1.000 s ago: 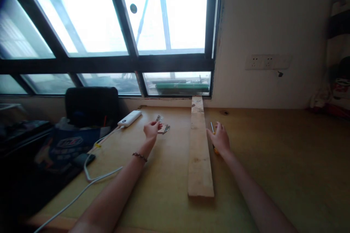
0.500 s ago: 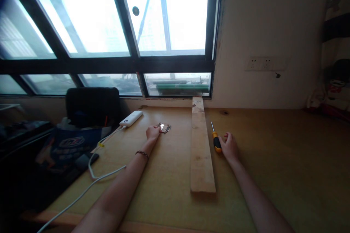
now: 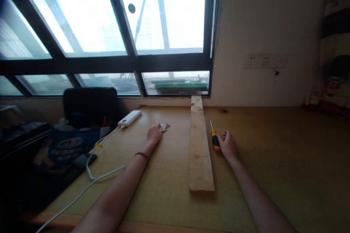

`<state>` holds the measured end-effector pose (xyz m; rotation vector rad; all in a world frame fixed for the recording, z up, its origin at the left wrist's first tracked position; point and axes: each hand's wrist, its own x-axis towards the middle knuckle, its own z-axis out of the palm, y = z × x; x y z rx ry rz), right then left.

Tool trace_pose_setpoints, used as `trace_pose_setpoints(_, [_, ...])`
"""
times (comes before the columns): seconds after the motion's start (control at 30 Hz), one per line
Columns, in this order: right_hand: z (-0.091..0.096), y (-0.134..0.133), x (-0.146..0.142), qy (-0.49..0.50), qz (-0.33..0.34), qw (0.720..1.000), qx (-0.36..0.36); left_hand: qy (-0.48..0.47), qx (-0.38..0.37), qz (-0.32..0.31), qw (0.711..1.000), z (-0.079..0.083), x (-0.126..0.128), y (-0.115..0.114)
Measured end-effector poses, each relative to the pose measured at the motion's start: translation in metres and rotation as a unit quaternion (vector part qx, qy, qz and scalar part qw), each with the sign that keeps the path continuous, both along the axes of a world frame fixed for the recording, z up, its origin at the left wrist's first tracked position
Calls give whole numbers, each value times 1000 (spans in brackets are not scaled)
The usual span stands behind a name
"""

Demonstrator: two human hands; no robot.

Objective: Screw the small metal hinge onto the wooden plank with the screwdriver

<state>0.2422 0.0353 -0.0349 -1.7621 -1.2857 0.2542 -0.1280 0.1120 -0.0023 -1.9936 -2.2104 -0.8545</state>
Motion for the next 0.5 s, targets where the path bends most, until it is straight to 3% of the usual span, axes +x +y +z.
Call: trace_pose_setpoints(0.5, [5, -4, -5, -14, 15, 1000, 11, 35, -7, 20, 999, -4, -2, 4])
